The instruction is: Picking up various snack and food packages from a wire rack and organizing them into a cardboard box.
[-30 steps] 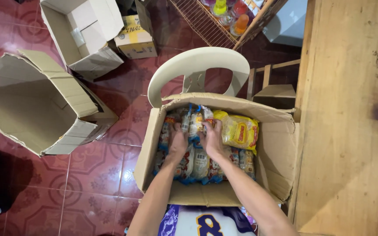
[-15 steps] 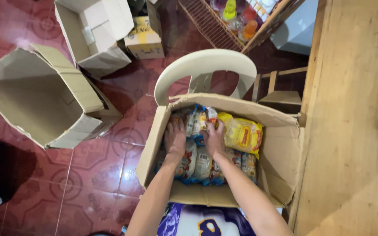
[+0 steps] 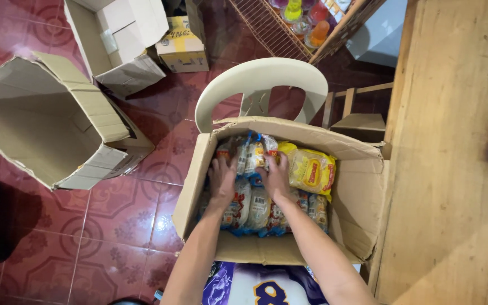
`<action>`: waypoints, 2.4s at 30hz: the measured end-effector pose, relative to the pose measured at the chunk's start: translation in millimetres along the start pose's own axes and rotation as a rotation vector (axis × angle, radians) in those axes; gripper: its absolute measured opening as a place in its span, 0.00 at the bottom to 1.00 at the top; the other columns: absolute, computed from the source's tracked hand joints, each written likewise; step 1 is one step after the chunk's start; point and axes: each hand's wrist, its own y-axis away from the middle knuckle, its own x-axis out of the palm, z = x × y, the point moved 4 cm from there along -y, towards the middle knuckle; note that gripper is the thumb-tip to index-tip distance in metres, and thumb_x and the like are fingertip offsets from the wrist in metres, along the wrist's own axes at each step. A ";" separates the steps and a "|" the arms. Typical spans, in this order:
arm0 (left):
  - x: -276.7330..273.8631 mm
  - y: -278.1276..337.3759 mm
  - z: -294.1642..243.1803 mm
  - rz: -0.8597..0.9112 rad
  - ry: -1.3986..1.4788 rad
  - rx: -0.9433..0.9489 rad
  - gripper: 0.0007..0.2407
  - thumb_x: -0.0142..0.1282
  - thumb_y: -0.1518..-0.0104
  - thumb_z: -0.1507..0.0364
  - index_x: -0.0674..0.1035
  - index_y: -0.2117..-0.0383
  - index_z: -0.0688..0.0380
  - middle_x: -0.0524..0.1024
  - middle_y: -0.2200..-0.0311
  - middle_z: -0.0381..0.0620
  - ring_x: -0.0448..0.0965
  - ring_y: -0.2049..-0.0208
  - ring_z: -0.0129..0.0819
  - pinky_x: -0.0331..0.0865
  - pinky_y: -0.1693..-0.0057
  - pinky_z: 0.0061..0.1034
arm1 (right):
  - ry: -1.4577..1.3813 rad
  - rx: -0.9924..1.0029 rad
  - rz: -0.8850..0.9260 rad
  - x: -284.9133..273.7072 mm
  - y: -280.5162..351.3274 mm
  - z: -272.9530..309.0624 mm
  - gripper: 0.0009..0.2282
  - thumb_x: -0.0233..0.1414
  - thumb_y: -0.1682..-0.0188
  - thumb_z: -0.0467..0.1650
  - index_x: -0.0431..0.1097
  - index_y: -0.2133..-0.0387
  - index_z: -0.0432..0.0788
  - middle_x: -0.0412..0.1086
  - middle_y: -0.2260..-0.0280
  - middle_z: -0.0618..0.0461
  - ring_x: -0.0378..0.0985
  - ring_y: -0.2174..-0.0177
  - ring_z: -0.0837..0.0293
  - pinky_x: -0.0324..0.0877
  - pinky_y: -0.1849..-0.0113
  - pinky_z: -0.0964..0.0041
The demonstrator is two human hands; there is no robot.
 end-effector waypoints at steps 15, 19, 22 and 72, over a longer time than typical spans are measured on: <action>41.1 -9.5 24.7 -0.197 0.129 0.155 0.16 0.57 0.54 0.82 0.77 0.58 0.56 0.71 0.57 0.54 0.71 0.50 0.54 0.69 0.46 0.41 | 0.039 0.109 0.036 -0.8 -2.7 9.1 0.22 0.66 0.58 0.34 0.69 0.51 0.46 0.54 0.41 0.31 0.59 0.44 0.29 0.59 0.45 0.43; 42.3 -16.1 31.6 -0.126 0.282 0.096 0.13 0.56 0.51 0.84 0.76 0.60 0.58 0.71 0.55 0.55 0.70 0.46 0.55 0.66 0.39 0.42 | 0.045 0.109 0.032 8.5 -10.0 -3.0 0.22 0.65 0.57 0.33 0.66 0.50 0.47 0.58 0.43 0.32 0.61 0.44 0.30 0.62 0.46 0.43; 44.5 -15.2 31.3 -0.048 0.331 0.098 0.20 0.58 0.59 0.82 0.75 0.55 0.63 0.68 0.52 0.62 0.65 0.45 0.60 0.61 0.39 0.46 | 0.057 0.197 0.161 15.5 -17.7 -17.0 0.23 0.66 0.60 0.34 0.66 0.51 0.50 0.61 0.45 0.36 0.64 0.46 0.31 0.64 0.47 0.43; -60.6 226.2 -265.8 0.659 1.577 0.545 0.13 0.56 0.39 0.73 0.75 0.48 0.56 0.77 0.54 0.40 0.79 0.55 0.26 0.73 0.55 0.22 | -0.829 0.243 -1.129 -280.8 362.9 20.7 0.06 0.50 0.43 0.27 0.72 0.58 0.35 0.76 0.73 0.49 0.78 0.73 0.60 0.72 0.67 0.67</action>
